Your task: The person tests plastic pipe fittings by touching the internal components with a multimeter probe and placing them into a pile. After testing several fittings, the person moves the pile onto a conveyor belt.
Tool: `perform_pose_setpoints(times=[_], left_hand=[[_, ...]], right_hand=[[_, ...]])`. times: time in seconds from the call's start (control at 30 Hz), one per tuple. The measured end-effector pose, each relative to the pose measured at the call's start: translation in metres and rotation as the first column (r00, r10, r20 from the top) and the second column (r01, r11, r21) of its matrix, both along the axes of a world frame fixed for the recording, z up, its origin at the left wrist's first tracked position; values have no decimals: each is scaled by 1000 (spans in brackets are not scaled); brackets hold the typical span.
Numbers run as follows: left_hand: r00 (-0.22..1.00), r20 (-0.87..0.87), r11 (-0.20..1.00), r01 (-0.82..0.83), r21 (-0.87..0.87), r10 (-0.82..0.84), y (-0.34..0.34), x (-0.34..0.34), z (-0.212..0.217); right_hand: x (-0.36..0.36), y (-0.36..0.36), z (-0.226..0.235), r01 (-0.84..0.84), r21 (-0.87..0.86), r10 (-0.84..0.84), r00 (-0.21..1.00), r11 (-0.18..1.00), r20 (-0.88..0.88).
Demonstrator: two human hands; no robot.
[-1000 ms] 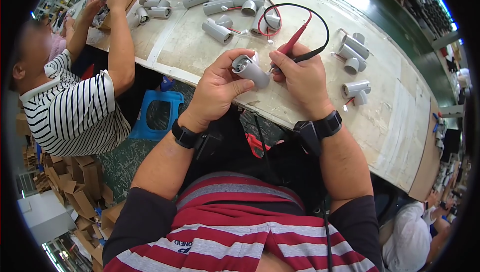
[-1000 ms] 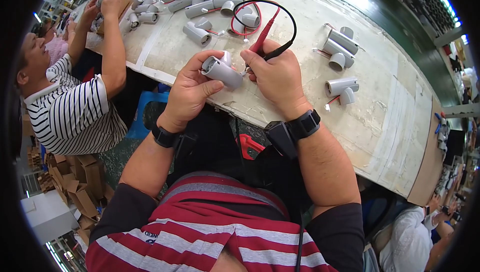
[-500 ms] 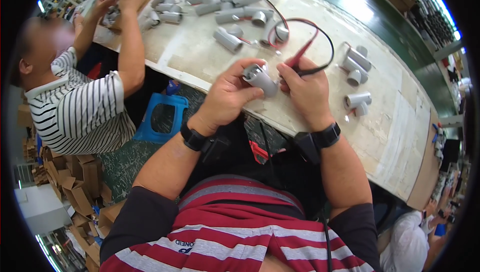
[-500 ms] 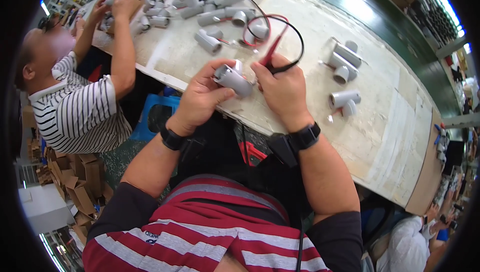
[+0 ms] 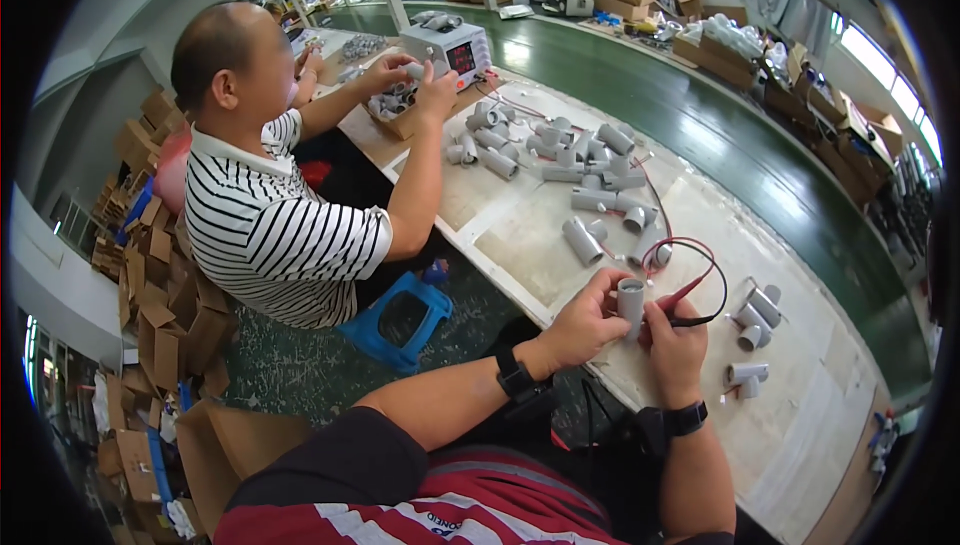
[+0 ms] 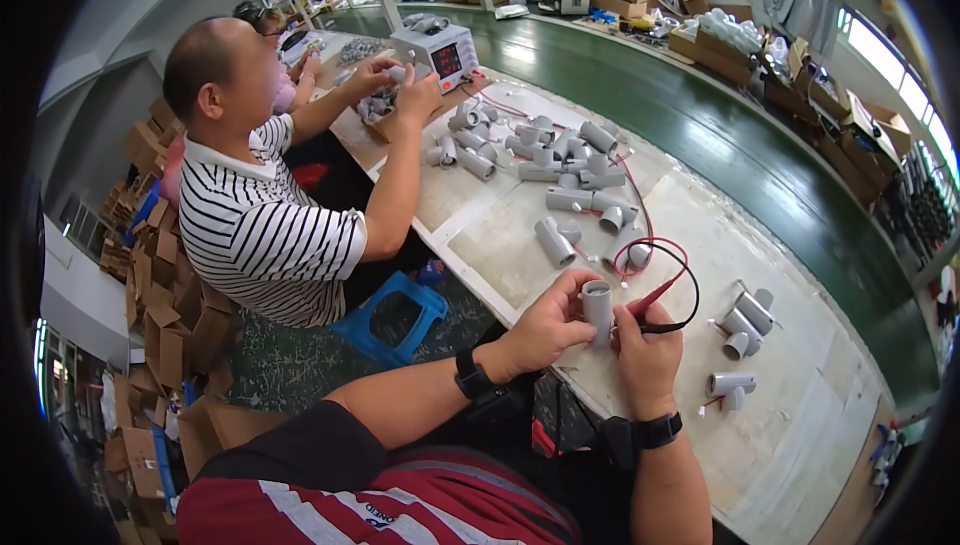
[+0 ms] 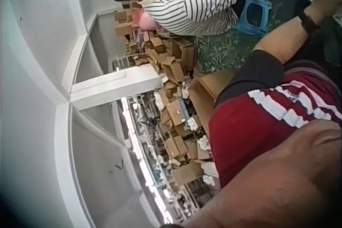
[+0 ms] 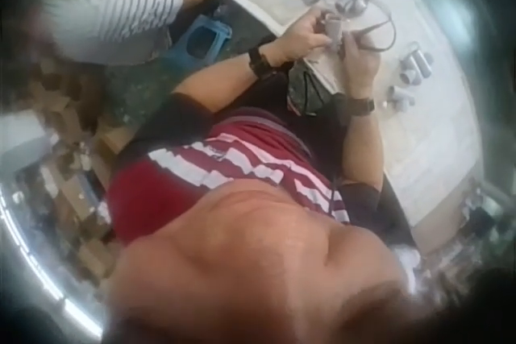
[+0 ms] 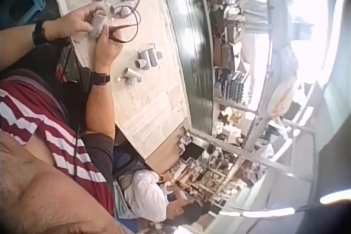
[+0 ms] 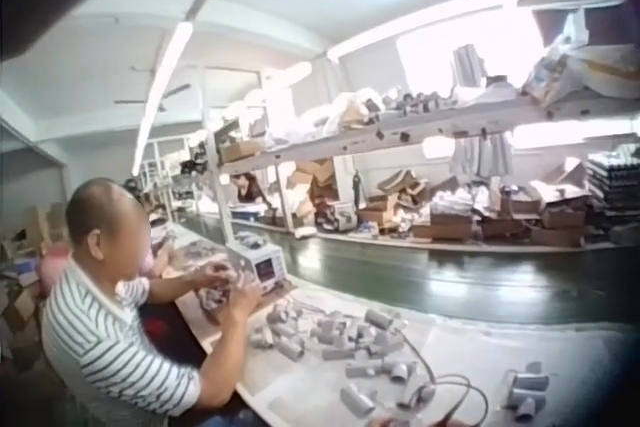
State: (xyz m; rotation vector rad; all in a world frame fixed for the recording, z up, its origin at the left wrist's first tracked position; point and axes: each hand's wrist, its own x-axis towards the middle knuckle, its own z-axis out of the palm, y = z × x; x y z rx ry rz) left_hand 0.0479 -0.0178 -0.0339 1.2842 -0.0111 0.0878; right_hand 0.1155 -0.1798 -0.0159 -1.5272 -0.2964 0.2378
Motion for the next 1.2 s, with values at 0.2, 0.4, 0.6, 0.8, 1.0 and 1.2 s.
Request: perform_pose_setpoints(times=[0.2,0.4,0.6,0.8,1.0,1.2], left_hand=[[995,17,982,-99,161,97,-12,4,10],[970,144,913,-235,333,197,-16,9,14],[936,227,864,-338,373,269,-24,6,5],[954,164,891,-295,344,253,-26,-2,12],[939,188,802,-344,488,289,-19,-3,7],[934,110,758,-341,556,339,-25,-1,18]], right_hand=[[-2,2,-1,24,-14,-24,999,1000,42],[0,-2,5,-5,7,4,1000,1000,2],[-1,1,-1,-5,5,5,1000,1000,-6],[4,-1,-6,14,-15,-12,995,1000,102],[5,0,-1,-22,49,25,998,999,-52],[5,-3,-1,-38,21,39,998,999,-58]])
